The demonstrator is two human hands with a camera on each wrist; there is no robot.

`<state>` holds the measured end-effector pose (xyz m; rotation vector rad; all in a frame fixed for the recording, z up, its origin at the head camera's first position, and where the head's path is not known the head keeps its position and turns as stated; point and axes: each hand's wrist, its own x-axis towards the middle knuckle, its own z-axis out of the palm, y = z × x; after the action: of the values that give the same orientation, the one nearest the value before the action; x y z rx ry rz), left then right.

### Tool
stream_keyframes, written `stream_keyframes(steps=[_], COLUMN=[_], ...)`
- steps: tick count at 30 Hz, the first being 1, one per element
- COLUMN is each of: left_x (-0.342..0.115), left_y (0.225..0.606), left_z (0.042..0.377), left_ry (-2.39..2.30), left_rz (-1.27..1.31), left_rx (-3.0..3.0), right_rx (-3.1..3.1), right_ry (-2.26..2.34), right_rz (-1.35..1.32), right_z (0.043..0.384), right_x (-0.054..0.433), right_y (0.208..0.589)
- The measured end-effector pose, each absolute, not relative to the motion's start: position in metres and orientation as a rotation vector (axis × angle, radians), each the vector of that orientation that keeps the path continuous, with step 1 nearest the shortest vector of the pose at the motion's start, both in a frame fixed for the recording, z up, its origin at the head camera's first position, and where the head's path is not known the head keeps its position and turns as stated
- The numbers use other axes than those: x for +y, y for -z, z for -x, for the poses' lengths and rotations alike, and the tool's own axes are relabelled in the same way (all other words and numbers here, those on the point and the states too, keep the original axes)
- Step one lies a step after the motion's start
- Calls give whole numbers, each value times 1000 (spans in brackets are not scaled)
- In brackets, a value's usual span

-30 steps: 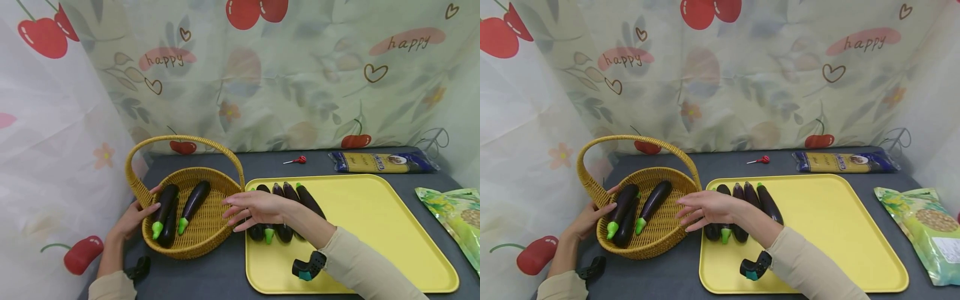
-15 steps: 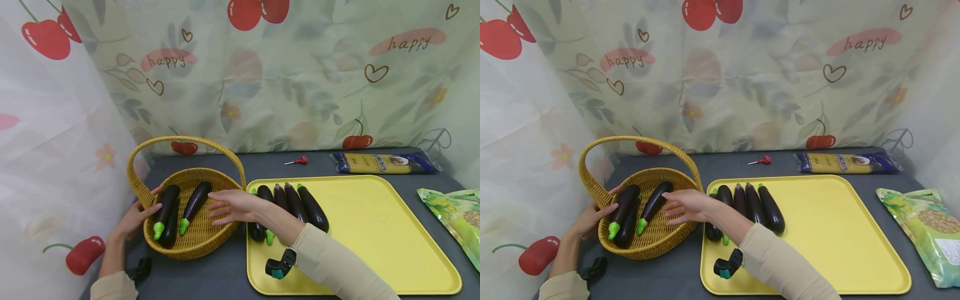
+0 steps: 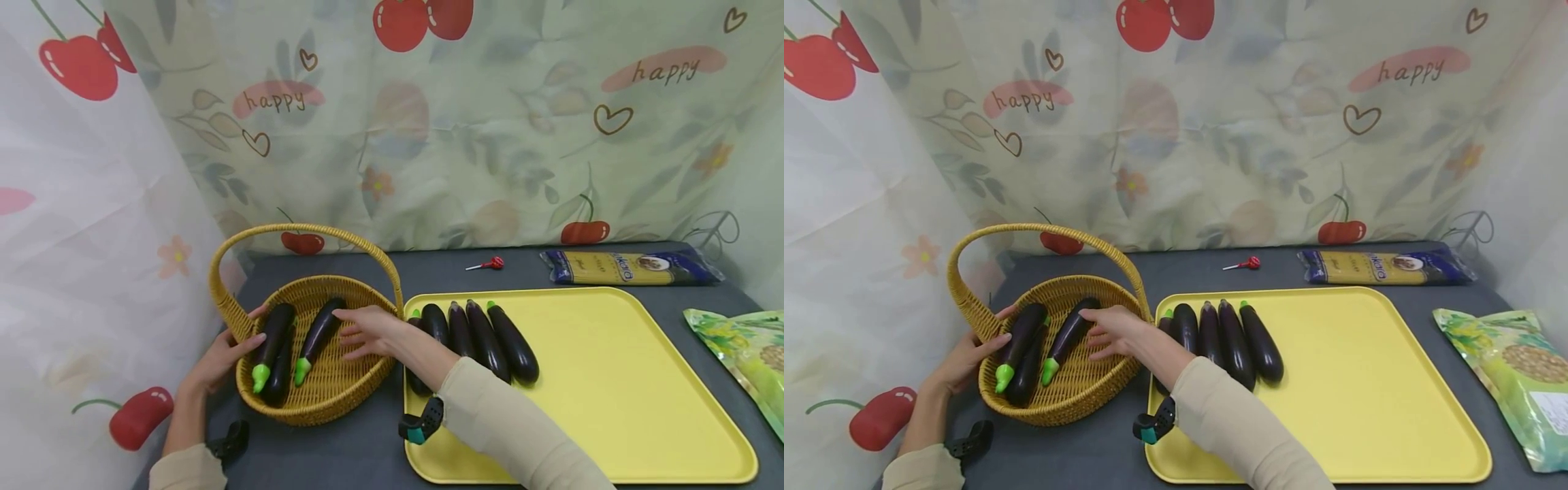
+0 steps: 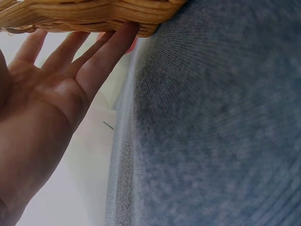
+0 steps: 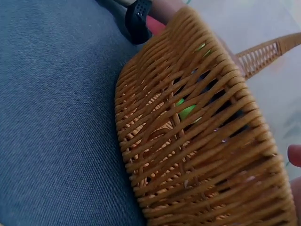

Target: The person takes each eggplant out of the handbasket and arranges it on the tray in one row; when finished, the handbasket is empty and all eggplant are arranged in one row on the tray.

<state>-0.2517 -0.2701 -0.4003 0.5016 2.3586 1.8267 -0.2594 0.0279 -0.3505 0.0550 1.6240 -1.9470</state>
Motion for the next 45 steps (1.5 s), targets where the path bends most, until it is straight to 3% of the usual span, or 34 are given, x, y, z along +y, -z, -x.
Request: stream_keyframes(steps=[45], left_x=[-273], left_y=[403], left_z=[254], left_ry=[-1834], left_rz=[-525], left_rx=[2331], right_rx=[1795], right_ry=[1752], right_rz=[-41], right_z=[268], right_x=[-39], right_y=[371])
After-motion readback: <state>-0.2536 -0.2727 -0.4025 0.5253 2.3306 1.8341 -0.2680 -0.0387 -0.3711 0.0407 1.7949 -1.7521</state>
